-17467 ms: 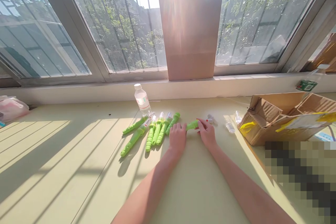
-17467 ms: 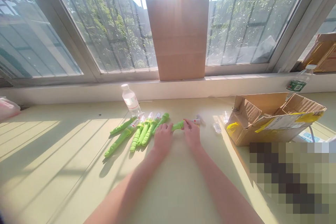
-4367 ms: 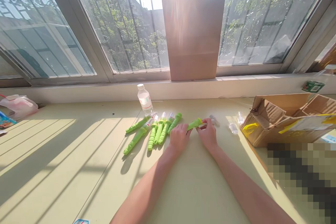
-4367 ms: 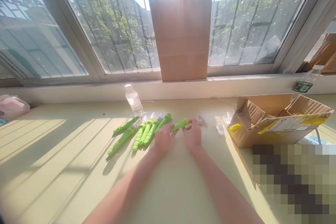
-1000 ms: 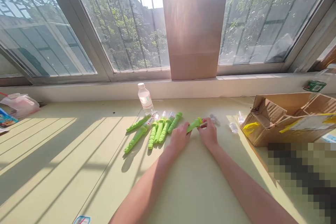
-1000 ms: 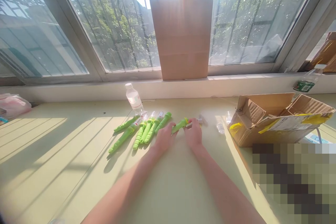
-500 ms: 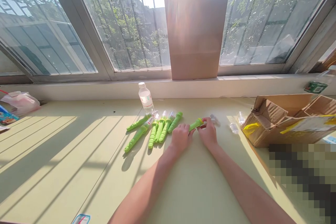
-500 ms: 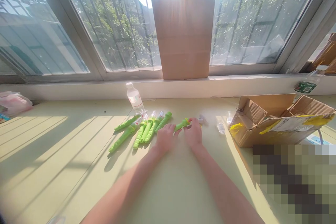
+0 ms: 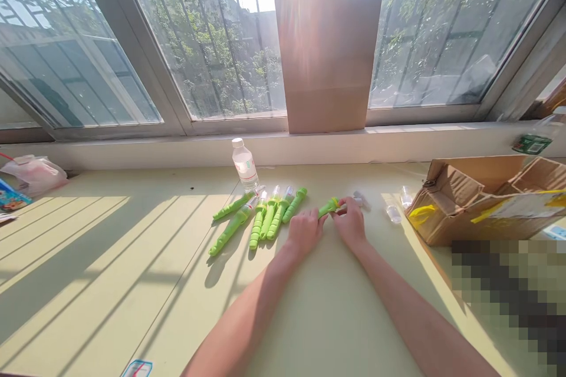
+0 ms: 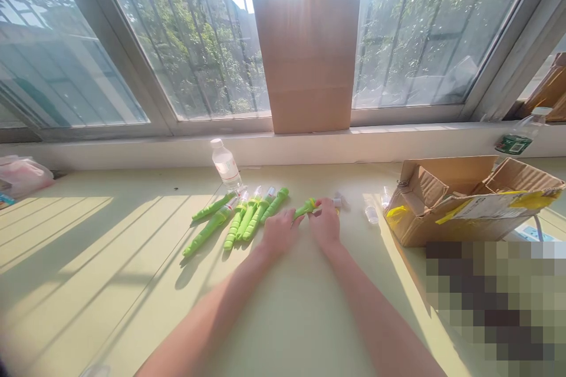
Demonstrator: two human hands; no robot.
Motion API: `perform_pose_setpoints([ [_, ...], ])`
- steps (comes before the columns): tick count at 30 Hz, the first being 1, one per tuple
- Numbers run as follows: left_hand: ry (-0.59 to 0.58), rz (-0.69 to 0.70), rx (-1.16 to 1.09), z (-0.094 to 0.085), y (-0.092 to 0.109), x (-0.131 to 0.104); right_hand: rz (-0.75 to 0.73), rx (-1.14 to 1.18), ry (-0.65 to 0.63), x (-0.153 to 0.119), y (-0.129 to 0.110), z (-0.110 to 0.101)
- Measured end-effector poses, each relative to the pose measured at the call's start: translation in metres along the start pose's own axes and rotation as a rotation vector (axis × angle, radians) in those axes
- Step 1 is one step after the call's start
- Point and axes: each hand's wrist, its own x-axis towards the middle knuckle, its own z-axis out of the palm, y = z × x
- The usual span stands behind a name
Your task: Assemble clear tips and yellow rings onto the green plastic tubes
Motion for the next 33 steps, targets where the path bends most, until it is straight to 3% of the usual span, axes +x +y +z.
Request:
perform_pose_setpoints([
  [11,-0.074,-0.063,-0.091,0.001,0.0,0.002,0.016,-0.055,0.019,-0.003,-0.001,0.001],
  [23,0.116,0.009,-0.075,0.005,-0.001,0.001,0.024,-0.037,0.027,-0.003,-0.003,-0.001],
  [33,-0.006,-0.041,-0.105,0.008,-0.001,0.003,0.031,-0.038,0.015,0.0,-0.001,-0.001],
])
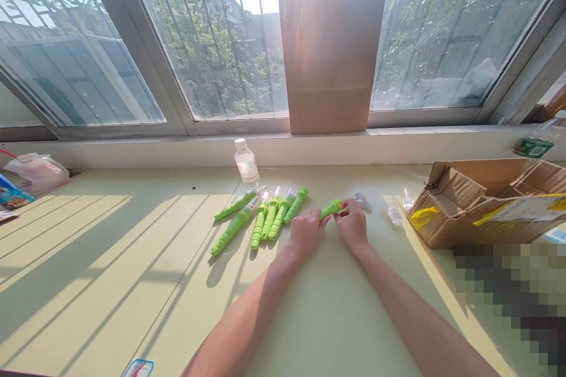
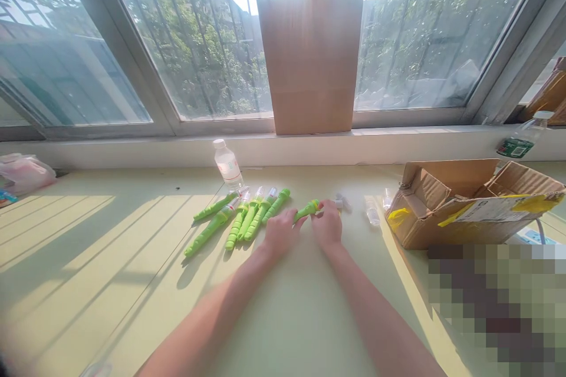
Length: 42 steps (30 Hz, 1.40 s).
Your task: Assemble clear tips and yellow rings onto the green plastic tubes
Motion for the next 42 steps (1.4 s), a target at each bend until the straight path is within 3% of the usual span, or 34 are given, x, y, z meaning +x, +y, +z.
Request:
perform_pose_setpoints([
  [6,-0.038,-0.035,-0.003,-0.0057,0.0008,0.0011,0.01,-0.039,-0.009,-0.0001,0.0006,0.0005],
  [17,0.142,-0.003,-0.001,-0.0014,-0.0002,-0.0009,-0.017,-0.032,-0.005,-0.0016,0.0009,0.0006],
  [23,0.126,-0.017,-0.013,-0.001,0.0008,-0.0026,-0.05,-0.038,0.009,-0.0015,0.0049,0.0019],
  [33,-0.014,-0.098,-0.097,-0.0063,-0.0035,0.002,-0.15,0.008,0.068,-0.002,0.0039,0.003],
  [38,0.049,-0.072,-0.113,-0.005,-0.0033,0.0,-0.156,0.013,0.077,-0.0027,0.0039,0.003],
  [42,0.095,0.028,-0.083,-0.003,-0.0018,-0.002,-0.161,0.021,0.075,-0.0027,0.0047,0.0037],
])
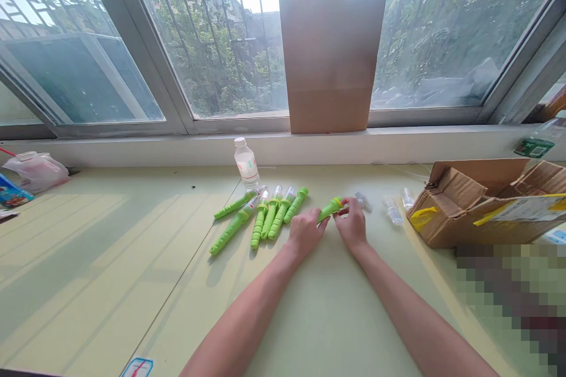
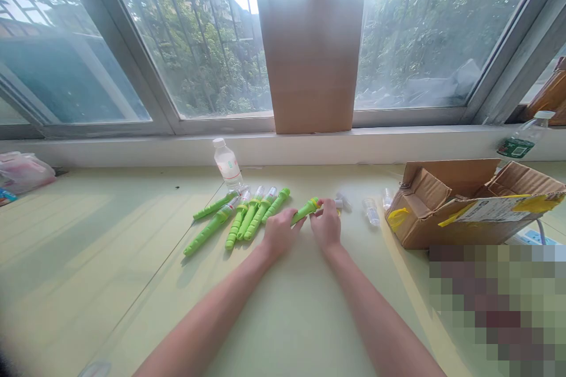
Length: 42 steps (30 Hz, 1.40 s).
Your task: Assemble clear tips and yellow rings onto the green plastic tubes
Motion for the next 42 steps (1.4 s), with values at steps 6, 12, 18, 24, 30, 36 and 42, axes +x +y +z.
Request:
perform_pose_setpoints([
  [6,0.022,0.066,0.093,0.0047,-0.0001,0.0005,0.013,-0.011,0.004,0.0005,-0.0002,0.0002],
  [12,-0.024,0.039,0.108,0.0035,0.001,0.0007,-0.003,-0.019,0.008,0.0008,-0.0017,0.0],
  [18,-0.11,0.009,0.053,0.0022,-0.0001,0.001,0.016,-0.051,-0.002,-0.001,-0.0006,0.0013],
  [24,-0.093,-0.038,0.047,0.0003,-0.0007,0.0017,0.043,-0.076,-0.015,-0.0008,-0.0015,0.0013],
  [30,0.016,0.039,0.078,0.0018,0.0008,0.0009,0.032,-0.072,0.001,-0.0005,-0.0029,0.0001],
  [36,0.061,0.069,0.097,0.0039,0.0009,0.001,0.031,-0.062,-0.008,0.0,-0.0027,0.0004],
  [42,-0.005,0.053,0.081,0.0059,0.0005,0.0008,0.018,-0.067,-0.012,0.0001,-0.0011,0.0013],
])
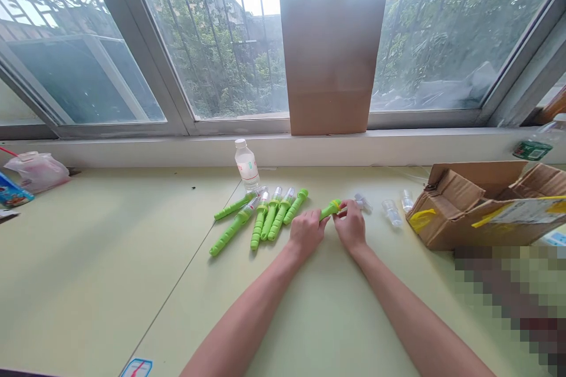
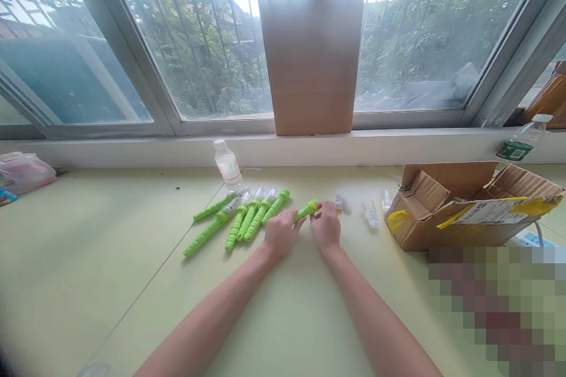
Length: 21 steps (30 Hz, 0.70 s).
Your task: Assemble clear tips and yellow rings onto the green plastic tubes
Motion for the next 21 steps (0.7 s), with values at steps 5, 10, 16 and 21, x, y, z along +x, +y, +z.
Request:
perform_pose_setpoints([
  [5,-0.116,-0.065,-0.042,-0.0013,-0.002,0.0014,0.01,-0.016,-0.011,0.0001,0.003,0.0005],
  [10,-0.15,-0.078,-0.05,-0.006,-0.0018,0.0022,0.012,-0.014,-0.011,-0.0004,0.0041,0.0012],
  [16,-0.078,-0.026,-0.042,-0.0097,0.0023,0.0009,0.012,-0.003,0.005,-0.0013,0.0004,0.0002],
  [21,-0.011,0.019,-0.034,-0.0067,0.0017,0.0002,0.012,-0.009,-0.009,-0.0017,-0.0006,-0.0006],
])
